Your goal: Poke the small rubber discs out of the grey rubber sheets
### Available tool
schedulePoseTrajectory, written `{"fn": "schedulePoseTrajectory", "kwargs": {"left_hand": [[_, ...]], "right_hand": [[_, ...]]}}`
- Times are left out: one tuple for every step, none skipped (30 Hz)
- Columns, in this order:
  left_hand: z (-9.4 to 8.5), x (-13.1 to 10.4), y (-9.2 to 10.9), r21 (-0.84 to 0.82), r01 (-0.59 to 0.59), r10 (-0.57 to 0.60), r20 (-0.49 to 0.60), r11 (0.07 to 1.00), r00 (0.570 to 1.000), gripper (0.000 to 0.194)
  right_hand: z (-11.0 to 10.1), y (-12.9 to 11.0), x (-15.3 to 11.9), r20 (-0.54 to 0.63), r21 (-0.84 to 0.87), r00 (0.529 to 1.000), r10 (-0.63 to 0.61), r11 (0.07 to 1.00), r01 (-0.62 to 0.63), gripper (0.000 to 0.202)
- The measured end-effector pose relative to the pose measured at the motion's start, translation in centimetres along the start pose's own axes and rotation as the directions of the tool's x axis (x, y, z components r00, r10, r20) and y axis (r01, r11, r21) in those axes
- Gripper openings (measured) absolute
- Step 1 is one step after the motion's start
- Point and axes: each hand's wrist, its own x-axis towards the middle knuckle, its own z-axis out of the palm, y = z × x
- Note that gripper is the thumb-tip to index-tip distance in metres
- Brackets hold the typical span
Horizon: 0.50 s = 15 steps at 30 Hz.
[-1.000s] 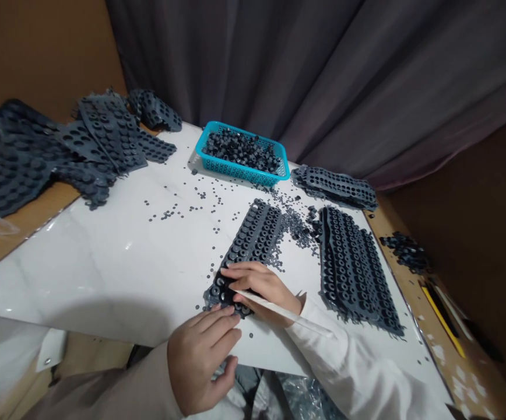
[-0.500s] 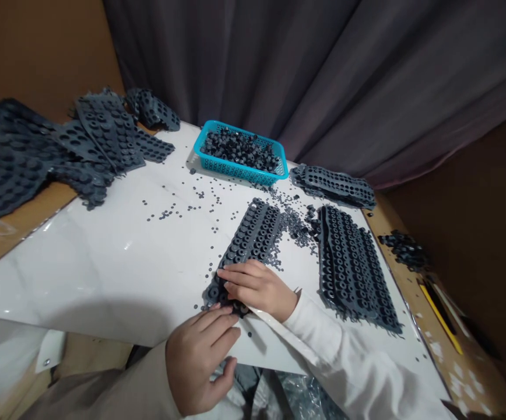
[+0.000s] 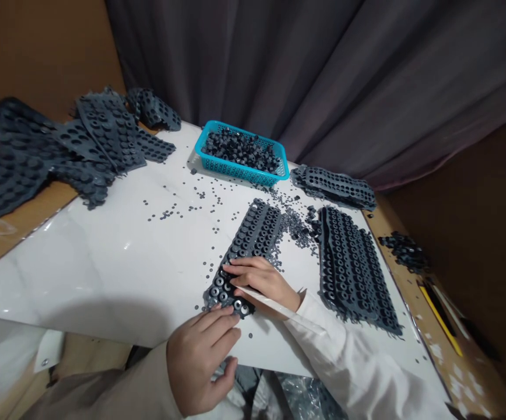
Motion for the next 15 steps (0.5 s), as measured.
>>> {"fn": "schedulePoseTrajectory", "kwargs": {"left_hand": [[-0.1, 0.1, 0.0, 0.004, -0.005, 0.005, 0.007, 1.0, 1.0, 0.027], [-0.2, 0.2, 0.0, 0.007, -0.008, 0.008, 0.013, 1.0, 1.0, 0.027], [-0.2, 0.2, 0.0, 0.008, -0.012, 0.011, 0.019, 1.0, 1.0, 0.027], [-0.2, 0.2, 0.0, 0.008, -0.014, 0.013, 0.03, 1.0, 0.999, 0.027], [-0.2, 0.1, -0.1, 0.008, -0.011, 0.01, 0.04, 1.0, 0.999, 0.027], [-0.1, 0.0, -0.1, 0.006, -0.001, 0.001, 0.039, 1.0, 0.999, 0.027], [0.0, -0.2, -0.2, -0.001, 0.008, -0.008, 0.038, 1.0, 0.999, 0.027], [0.2, -0.4, -0.2, -0.011, 0.019, -0.019, 0.032, 1.0, 0.999, 0.027], [0.4, -0.6, -0.2, -0.024, 0.029, -0.028, 0.023, 0.999, 0.999, 0.028], [0.6, -0.8, -0.3, -0.039, 0.038, -0.037, 0.013, 0.999, 0.999, 0.028], [0.7, -1.0, -0.3, -0.053, 0.042, -0.042, 0.007, 0.998, 0.999, 0.029], [0.9, -1.1, -0.3, -0.063, 0.044, -0.044, 0.003, 0.997, 0.999, 0.029], [1.0, -1.2, -0.3, -0.068, 0.047, -0.047, 0.003, 0.997, 0.999, 0.029], [1.1, -1.2, -0.3, -0.068, 0.052, -0.052, 0.0, 0.996, 0.999, 0.029], [1.1, -1.2, -0.3, -0.067, 0.059, -0.059, -0.005, 0.996, 0.998, 0.028]], "right_hand": [[0.0, 0.1, 0.0, 0.005, -0.032, 1.0, -0.014, 0.999, 0.014, 0.012], [0.1, 0.2, 0.1, 0.009, -0.07, 0.999, -0.035, 0.997, 0.035, 0.013], [0.0, 0.3, 0.3, 0.016, -0.114, 0.998, -0.062, 0.991, 0.064, 0.012], [0.0, 0.4, 0.4, 0.024, -0.159, 0.995, -0.092, 0.983, 0.095, 0.011], [-0.1, 0.6, 0.6, 0.029, -0.2, 0.992, -0.119, 0.972, 0.123, 0.01], [-0.2, 0.8, 0.7, 0.028, -0.234, 0.99, -0.136, 0.962, 0.139, 0.009], [-0.3, 0.9, 0.8, 0.015, -0.259, 0.99, -0.14, 0.956, 0.139, 0.009], [-0.4, 1.1, 0.9, -0.006, -0.272, 0.991, -0.131, 0.954, 0.125, 0.009], [-0.6, 1.2, 1.0, -0.037, -0.27, 0.994, -0.107, 0.958, 0.093, 0.009], [-0.8, 1.2, 1.0, -0.071, -0.252, 0.995, -0.072, 0.966, 0.052, 0.008], [-1.0, 1.2, 1.0, -0.101, -0.219, 0.994, -0.031, 0.976, 0.008, 0.008], [-1.1, 1.1, 1.0, -0.117, -0.173, 0.993, 0.008, 0.984, -0.028, 0.008], [-1.2, 1.0, 0.9, -0.116, -0.122, 0.993, 0.037, 0.991, -0.051, 0.008], [-1.3, 0.9, 0.8, -0.105, -0.071, 0.993, 0.056, 0.995, -0.064, 0.009], [-1.3, 0.8, 0.7, -0.086, -0.03, 0.994, 0.064, 0.997, -0.067, 0.009]]}}
